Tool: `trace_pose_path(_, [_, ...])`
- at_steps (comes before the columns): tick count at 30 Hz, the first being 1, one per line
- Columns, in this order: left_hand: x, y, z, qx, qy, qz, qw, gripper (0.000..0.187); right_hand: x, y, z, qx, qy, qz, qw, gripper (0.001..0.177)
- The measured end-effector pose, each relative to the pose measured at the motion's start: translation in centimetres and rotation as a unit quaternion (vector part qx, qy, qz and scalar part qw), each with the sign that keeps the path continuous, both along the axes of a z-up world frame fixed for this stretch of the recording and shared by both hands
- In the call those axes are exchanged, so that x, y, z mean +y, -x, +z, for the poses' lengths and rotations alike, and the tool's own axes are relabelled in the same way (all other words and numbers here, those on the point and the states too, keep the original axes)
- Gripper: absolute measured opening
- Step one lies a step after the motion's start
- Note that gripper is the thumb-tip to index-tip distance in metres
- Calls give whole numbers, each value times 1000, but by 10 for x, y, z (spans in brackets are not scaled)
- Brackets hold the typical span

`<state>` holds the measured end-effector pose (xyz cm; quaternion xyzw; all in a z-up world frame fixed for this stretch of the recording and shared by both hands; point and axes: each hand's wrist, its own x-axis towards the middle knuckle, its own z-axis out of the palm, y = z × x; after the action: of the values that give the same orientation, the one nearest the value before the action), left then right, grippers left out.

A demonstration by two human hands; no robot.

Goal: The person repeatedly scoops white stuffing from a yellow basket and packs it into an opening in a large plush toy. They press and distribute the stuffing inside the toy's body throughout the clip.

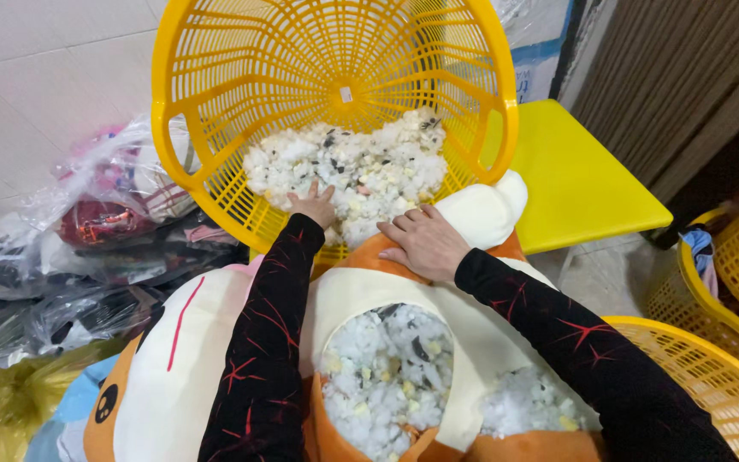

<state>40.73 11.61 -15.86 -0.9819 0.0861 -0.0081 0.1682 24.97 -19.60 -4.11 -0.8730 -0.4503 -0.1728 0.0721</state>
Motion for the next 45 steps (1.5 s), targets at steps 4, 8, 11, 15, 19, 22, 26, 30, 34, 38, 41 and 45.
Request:
trace_pose_path(4, [3,20,13,-29,93,-63,993,39,4,4,3,-3,-10,-4,1000,52])
trace_pose_path(8, [-20,43,26,-60,165,-81,981,100,2,6,2,-35,-33,7,999,50])
trace_pose_path(11, [-34,46,24,64,129,-9,990,87,1,7,2,-12,-15,-3,1000,51])
trace_pose_path(15, [-29,34,34,-77,159,-24,984,19,1,7,3,-6,-27,-5,1000,51])
trace_pose_path(19, [-7,40,80,-170,311,-57,933,27,2,6,-2,2,-36,-13,999,52])
trace_pose_path(22, [-3,61,127,-277,408,-130,860,52,1,2,-4,38,-59,-18,997,61])
trace_pose_path(26, [-11,95,174,-193,622,-50,757,55,1,-3,-1,55,-166,14,985,80])
trace_pose_path(30, [-21,108,193,-113,737,-63,663,59,9,-9,8,192,-252,-24,948,93])
trace_pose_path(34, [-40,103,191,-24,846,-94,524,48,29,-20,26,334,-421,-5,843,110])
trace_pose_path(38, [-70,110,184,58,895,-116,427,42,41,-21,38,513,-549,16,660,107])
trace_pose_path(41, [-87,133,188,74,892,-141,422,41,35,-8,36,516,-597,144,597,74])
trace_pose_path(45, [-84,194,196,85,857,-115,496,35,3,31,26,550,-534,98,634,35])
